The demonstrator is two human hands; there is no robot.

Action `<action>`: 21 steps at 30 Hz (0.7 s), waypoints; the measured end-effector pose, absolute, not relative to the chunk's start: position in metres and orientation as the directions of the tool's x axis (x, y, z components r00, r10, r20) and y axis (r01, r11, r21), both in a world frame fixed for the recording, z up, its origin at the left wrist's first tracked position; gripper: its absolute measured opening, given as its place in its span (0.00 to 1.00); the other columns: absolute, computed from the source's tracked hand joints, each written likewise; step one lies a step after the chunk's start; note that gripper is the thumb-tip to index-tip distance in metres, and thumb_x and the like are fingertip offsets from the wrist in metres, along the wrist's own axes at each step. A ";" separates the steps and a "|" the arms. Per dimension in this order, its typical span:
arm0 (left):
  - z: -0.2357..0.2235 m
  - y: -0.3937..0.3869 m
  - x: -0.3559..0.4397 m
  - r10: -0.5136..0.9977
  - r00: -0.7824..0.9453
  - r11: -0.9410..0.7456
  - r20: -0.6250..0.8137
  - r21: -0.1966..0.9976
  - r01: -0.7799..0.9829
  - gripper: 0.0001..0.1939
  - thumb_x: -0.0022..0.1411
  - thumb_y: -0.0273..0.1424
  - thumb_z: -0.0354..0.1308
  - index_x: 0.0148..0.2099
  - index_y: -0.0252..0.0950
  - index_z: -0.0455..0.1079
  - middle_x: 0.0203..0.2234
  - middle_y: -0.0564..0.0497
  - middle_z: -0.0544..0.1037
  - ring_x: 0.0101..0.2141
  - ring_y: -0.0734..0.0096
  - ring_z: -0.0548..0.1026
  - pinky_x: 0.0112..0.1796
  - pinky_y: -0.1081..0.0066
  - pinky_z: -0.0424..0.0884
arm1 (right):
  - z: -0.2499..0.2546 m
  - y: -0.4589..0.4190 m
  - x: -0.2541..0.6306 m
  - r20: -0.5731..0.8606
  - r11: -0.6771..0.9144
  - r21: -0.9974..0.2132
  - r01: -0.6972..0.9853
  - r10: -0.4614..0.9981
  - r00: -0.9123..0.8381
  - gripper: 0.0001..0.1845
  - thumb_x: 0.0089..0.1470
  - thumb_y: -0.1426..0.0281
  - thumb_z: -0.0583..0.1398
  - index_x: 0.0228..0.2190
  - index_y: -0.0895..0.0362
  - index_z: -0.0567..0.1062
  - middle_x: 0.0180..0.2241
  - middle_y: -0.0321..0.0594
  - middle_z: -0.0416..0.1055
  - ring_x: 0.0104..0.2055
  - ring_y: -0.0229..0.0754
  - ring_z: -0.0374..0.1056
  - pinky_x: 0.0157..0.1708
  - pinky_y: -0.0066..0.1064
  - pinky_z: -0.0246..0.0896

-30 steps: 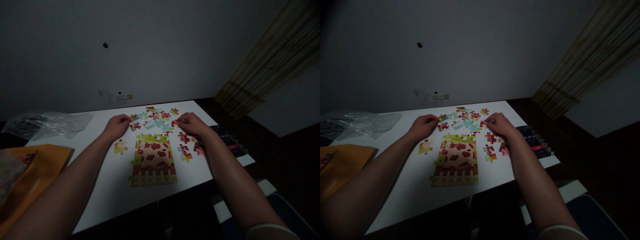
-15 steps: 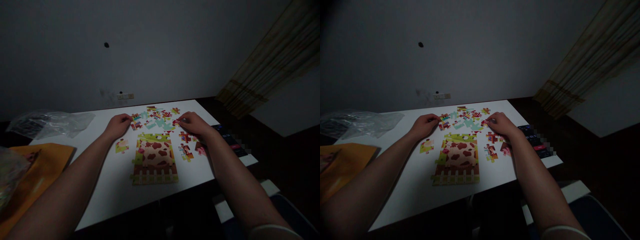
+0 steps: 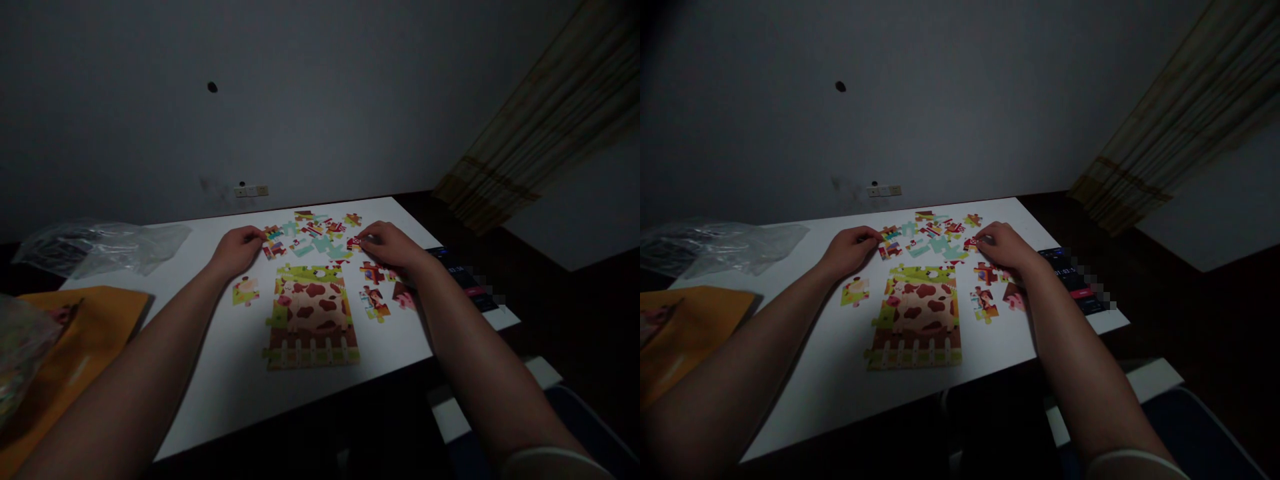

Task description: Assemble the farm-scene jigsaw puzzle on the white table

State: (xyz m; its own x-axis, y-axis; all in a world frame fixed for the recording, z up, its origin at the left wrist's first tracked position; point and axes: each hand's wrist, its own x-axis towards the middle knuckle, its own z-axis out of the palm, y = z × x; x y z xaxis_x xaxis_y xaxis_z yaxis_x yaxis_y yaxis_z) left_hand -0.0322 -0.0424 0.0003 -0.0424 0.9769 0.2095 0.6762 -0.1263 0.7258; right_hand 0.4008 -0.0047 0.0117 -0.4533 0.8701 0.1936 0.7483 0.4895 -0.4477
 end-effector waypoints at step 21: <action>0.004 -0.044 -0.028 0.978 -0.060 -0.103 0.199 0.714 0.693 0.14 0.60 0.39 0.61 0.41 0.41 0.85 0.37 0.44 0.87 0.38 0.53 0.81 0.46 0.56 0.75 | 0.005 -0.001 0.405 0.210 0.471 -0.480 0.740 0.881 -0.424 0.14 0.65 0.61 0.64 0.46 0.49 0.90 0.51 0.50 0.84 0.56 0.60 0.77 0.64 0.58 0.69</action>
State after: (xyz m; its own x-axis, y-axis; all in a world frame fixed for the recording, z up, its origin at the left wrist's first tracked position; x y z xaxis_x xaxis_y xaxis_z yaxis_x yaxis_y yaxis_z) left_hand -0.0285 -0.0439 0.0038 -0.0604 0.9781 0.1992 0.6927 -0.1026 0.7139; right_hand 0.4055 -0.0008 0.0047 -0.4239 0.8810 0.2101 0.7403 0.4706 -0.4801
